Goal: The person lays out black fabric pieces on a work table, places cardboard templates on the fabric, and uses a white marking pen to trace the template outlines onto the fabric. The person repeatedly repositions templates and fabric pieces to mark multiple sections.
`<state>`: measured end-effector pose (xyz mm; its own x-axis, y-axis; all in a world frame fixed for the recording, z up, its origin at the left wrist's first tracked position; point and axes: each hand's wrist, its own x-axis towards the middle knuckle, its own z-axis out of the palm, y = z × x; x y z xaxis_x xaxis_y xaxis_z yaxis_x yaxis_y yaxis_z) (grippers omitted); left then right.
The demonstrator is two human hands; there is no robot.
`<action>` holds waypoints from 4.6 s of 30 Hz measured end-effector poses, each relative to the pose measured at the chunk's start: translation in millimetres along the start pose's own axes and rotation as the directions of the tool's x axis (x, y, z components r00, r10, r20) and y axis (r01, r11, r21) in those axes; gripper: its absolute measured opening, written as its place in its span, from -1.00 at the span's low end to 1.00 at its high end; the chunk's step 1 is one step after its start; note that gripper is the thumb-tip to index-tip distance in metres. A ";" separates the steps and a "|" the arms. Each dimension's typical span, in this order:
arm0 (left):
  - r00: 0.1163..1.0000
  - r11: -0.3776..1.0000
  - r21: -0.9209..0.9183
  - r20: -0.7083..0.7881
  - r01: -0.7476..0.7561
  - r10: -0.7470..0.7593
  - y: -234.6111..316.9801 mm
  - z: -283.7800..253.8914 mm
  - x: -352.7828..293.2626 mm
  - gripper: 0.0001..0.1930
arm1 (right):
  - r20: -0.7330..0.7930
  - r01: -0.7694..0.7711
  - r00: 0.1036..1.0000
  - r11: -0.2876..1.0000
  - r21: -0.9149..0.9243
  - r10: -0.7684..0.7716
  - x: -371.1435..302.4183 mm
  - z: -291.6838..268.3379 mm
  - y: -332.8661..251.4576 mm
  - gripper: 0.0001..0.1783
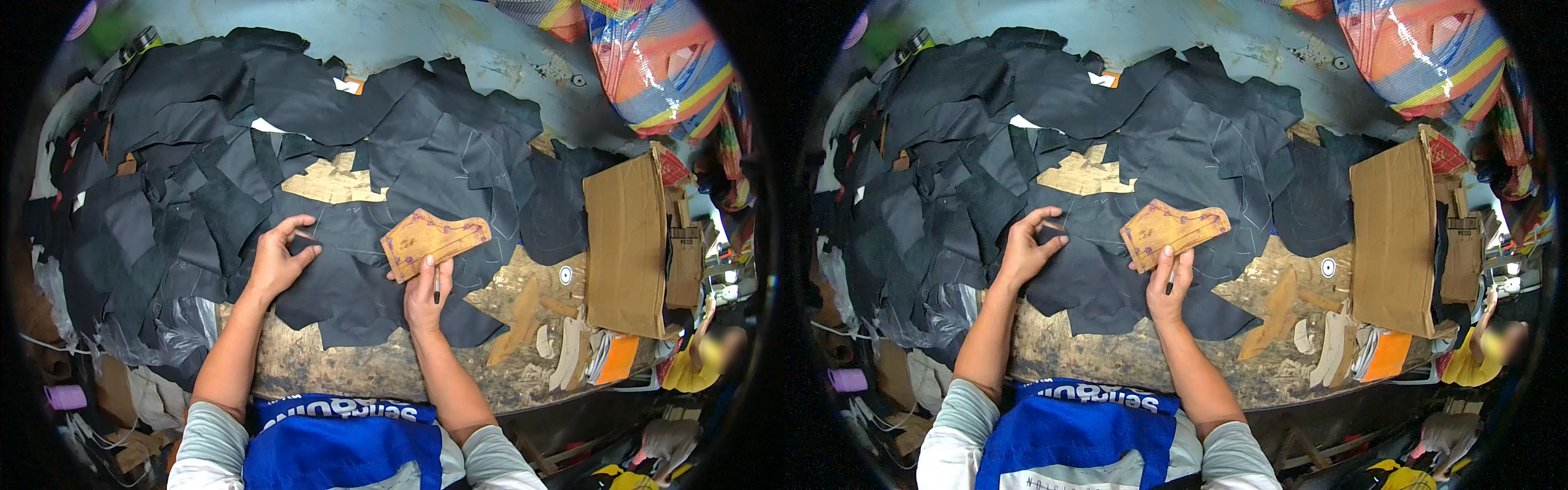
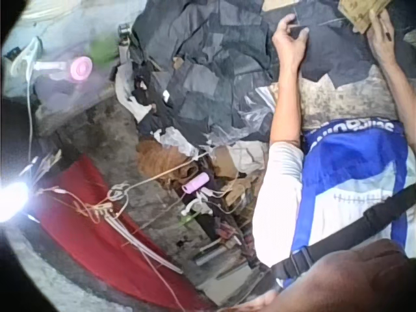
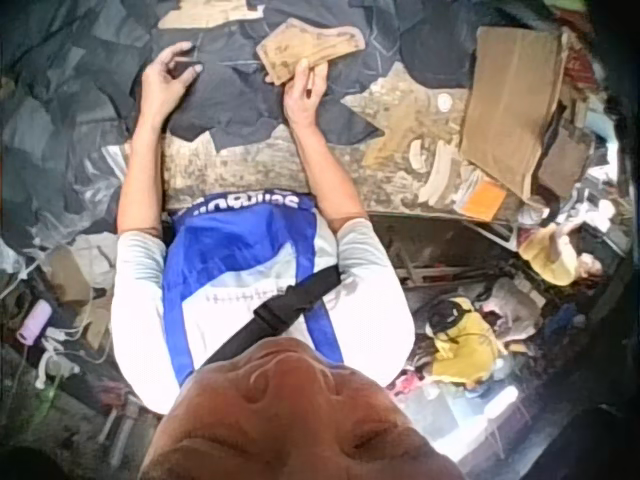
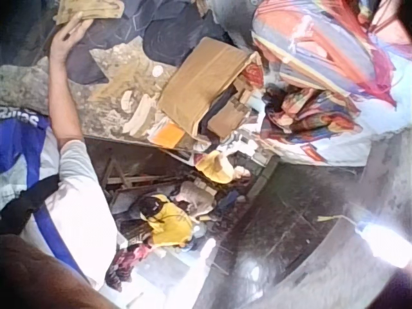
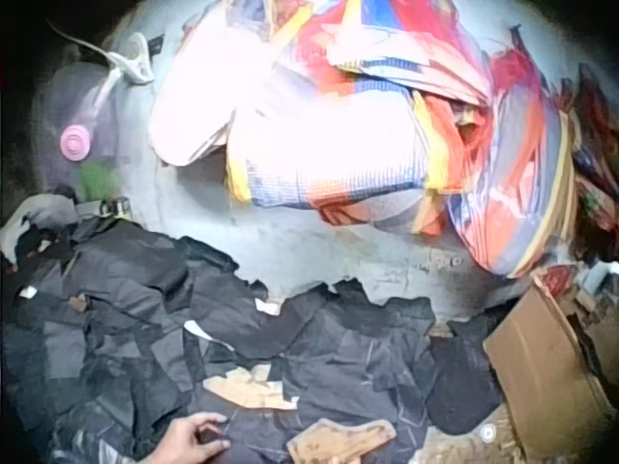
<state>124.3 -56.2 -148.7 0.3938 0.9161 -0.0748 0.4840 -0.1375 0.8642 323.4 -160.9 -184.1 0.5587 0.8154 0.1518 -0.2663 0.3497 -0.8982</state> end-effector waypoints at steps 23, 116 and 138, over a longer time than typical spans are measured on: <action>0.880 0.788 0.518 0.471 -0.333 0.062 25.7 -33.5 55.7 -0.61 | -0.019 -0.069 0.997 0.996 0.060 0.070 7.4 -0.8 -1.5 -0.67; 0.770 0.653 0.486 0.587 -0.581 0.249 40.5 78.4 -60.2 0.03 | -0.050 0.067 0.997 0.989 0.129 -0.061 115.9 -21.2 -111.4 -0.90; 0.912 -0.151 -0.952 0.197 0.266 0.360 106.1 6.5 -71.8 -0.55 | 0.207 -0.073 0.978 0.898 0.433 -0.020 2.7 4.4 -144.5 -0.37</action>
<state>152.5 -139.0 -54.9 0.6875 0.7116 0.1448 -0.7126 0.6226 0.3235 360.0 -207.2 -52.1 0.3895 0.8861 0.2514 -0.6204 0.4541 -0.6394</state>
